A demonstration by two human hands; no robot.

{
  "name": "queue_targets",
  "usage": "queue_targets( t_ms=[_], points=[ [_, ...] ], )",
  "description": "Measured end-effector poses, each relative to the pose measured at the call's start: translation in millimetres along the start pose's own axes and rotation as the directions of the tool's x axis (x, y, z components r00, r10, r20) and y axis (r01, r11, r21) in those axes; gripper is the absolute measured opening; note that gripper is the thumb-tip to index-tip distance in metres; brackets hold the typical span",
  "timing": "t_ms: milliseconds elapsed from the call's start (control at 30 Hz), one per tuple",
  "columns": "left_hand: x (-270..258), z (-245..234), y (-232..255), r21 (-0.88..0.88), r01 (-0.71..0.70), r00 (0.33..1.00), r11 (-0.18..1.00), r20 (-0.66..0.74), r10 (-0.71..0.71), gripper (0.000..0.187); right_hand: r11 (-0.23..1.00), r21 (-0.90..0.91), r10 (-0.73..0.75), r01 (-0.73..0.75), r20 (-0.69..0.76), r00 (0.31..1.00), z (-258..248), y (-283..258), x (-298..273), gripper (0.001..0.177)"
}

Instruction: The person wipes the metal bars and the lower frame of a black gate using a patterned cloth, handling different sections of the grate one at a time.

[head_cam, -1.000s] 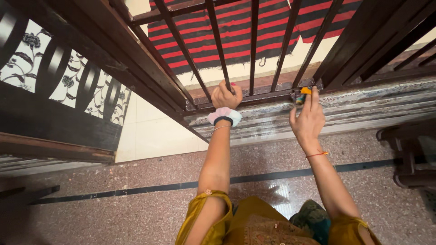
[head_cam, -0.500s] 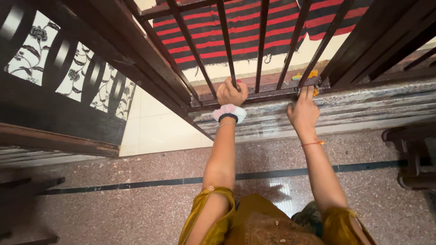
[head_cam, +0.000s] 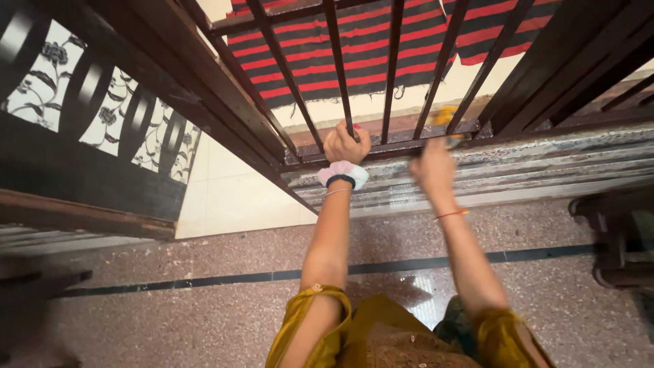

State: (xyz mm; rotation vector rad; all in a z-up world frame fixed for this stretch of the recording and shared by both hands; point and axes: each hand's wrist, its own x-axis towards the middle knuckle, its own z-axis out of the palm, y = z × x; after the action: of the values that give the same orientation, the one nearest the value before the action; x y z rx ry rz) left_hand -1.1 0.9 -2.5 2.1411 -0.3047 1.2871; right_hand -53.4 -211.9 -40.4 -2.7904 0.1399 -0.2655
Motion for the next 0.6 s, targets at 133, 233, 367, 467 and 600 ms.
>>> queue_targets(
  t_ms=[133, 233, 367, 467, 600],
  points=[
    [-3, 3, -1, 0.036, -0.020, 0.999, 0.999, -0.027, 0.021, 0.024, 0.975, 0.182, -0.124, 0.124, -0.009, 0.992, 1, -73, -35, 0.070],
    [-2, 5, -4, 0.033, -0.006, 1.000, 0.999, -0.025, 0.007, 0.021, 0.963, 0.189, -0.186, 0.192, -0.048, 0.981, -15, -86, -40, 0.071],
    [-4, 5, -2, 0.028, 0.003, 1.000, 1.000, -0.030, -0.002, 0.021, 0.988, 0.037, -0.149, 0.153, -0.084, 0.985, -38, -51, -32, 0.061],
    [-1, 4, -2, 0.004, 0.011, 1.000, 1.000, -0.004, -0.011, 0.020, 0.998, -0.052, -0.027, 0.028, 0.010, 1.000, -49, -24, -13, 0.052],
    [-1, 5, -1, 0.022, -0.001, 0.999, 1.000, -0.036, 0.002, 0.022, 0.998, 0.007, -0.056, 0.056, -0.051, 0.997, -57, 0, -9, 0.046]
  ],
)
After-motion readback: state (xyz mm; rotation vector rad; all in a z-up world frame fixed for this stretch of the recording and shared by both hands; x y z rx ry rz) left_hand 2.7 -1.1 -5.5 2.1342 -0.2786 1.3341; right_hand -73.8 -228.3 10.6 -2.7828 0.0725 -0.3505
